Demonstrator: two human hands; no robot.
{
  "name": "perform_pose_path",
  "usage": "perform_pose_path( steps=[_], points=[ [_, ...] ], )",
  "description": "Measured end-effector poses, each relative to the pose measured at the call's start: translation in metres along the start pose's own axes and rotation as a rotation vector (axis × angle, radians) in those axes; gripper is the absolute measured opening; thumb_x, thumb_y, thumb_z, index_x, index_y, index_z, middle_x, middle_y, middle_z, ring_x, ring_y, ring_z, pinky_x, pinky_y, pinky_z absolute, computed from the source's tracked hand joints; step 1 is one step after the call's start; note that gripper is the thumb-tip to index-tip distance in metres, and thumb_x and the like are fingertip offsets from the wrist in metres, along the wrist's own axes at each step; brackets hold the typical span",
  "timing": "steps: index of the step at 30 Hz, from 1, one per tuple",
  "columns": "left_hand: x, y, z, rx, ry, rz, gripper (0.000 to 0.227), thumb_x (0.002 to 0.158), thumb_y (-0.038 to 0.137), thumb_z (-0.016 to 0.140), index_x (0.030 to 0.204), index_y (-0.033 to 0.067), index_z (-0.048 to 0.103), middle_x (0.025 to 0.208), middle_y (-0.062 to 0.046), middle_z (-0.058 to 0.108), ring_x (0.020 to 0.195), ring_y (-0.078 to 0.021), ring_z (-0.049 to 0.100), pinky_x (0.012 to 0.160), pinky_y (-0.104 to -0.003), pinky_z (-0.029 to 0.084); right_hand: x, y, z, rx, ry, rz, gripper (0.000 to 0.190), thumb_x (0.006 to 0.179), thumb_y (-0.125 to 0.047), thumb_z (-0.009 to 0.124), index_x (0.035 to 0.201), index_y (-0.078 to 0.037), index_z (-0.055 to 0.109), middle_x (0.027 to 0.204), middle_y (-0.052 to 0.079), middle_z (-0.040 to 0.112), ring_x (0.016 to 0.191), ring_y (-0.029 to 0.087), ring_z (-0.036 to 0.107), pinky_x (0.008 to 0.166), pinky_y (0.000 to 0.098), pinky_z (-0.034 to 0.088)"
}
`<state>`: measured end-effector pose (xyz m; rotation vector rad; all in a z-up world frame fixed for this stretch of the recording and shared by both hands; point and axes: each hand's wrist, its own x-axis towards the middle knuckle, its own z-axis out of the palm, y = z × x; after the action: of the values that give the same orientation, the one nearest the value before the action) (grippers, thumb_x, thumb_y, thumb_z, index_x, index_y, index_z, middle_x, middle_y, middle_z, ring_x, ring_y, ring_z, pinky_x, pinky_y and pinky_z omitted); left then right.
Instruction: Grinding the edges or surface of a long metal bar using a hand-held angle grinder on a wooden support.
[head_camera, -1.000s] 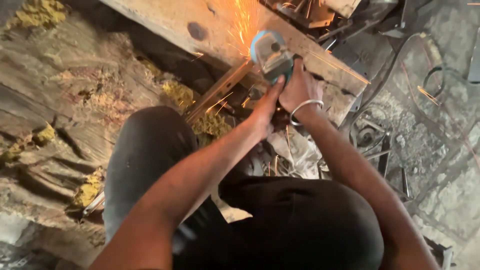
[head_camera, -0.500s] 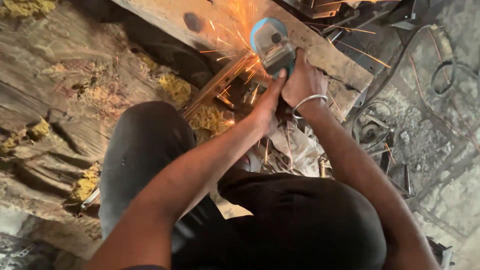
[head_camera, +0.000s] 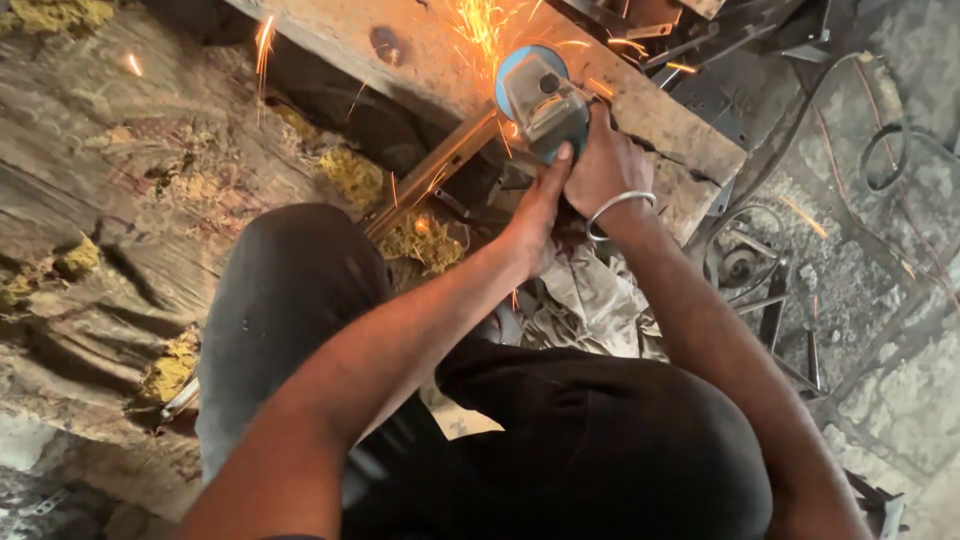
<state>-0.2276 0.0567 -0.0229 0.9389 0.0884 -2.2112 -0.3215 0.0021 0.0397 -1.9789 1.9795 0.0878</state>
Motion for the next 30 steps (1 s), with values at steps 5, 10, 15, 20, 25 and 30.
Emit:
perform_pose_path(
  steps=[5,10,15,20,25,30],
  points=[
    [-0.005,0.01,0.002,0.004,0.015,0.017,0.071,0.083,0.071,0.062,0.132,0.0225,0.048,0.114,-0.004,0.068,0.093,-0.0224,0.068,0.076,-0.043,0.057,0.009,0.0,0.006,-0.002,-0.023,0.012,0.056,0.089,-0.029,0.069,0.132,-0.004,0.043,0.097,0.031,0.07,0.09,0.054,0.067,0.076,0.0641,0.051],
    [-0.001,0.001,-0.01,-0.126,-0.206,0.069,0.076,0.082,0.07,0.065,0.138,0.0209,0.053,0.124,0.001,0.071,0.105,-0.0162,0.072,0.091,-0.036,0.058,-0.003,-0.016,-0.009,-0.019,0.001,-0.013,0.06,0.085,-0.03,0.073,0.131,-0.004,0.043,0.097,0.03,0.07,0.091,0.054,0.067,0.077,0.0623,0.052],
    [0.0,-0.009,-0.011,0.028,-0.028,-0.044,0.079,0.076,0.076,0.066,0.133,0.0225,0.057,0.094,0.001,0.069,0.074,-0.0161,0.061,0.064,-0.034,0.05,-0.014,-0.011,-0.003,-0.035,0.045,0.035,0.054,0.087,-0.028,0.073,0.127,-0.004,0.045,0.098,0.029,0.07,0.091,0.053,0.067,0.076,0.0635,0.051],
    [-0.008,0.002,-0.001,-0.04,-0.062,0.003,0.075,0.078,0.075,0.069,0.132,0.0265,0.053,0.098,0.005,0.069,0.08,-0.013,0.063,0.068,-0.033,0.05,-0.009,-0.005,0.003,-0.012,0.039,0.041,0.05,0.091,-0.029,0.07,0.126,-0.004,0.045,0.099,0.03,0.07,0.093,0.053,0.067,0.077,0.0641,0.05],
    [0.001,-0.007,-0.003,0.063,0.079,-0.115,0.075,0.077,0.079,0.064,0.124,0.021,0.052,0.074,-0.008,0.056,0.059,-0.0224,0.057,0.056,-0.041,0.054,-0.008,-0.006,-0.006,0.017,-0.036,0.053,0.049,0.09,-0.031,0.066,0.127,-0.006,0.045,0.101,0.031,0.069,0.093,0.055,0.065,0.078,0.0658,0.048],
    [0.008,0.004,-0.008,0.163,0.0,-0.03,0.076,0.077,0.077,0.067,0.121,0.0163,0.06,0.082,-0.004,0.067,0.062,-0.0199,0.063,0.054,-0.037,0.049,-0.003,0.007,0.012,0.083,0.028,0.071,0.042,0.094,-0.031,0.063,0.123,-0.006,0.046,0.105,0.031,0.069,0.099,0.055,0.063,0.08,0.0664,0.047]
  ],
)
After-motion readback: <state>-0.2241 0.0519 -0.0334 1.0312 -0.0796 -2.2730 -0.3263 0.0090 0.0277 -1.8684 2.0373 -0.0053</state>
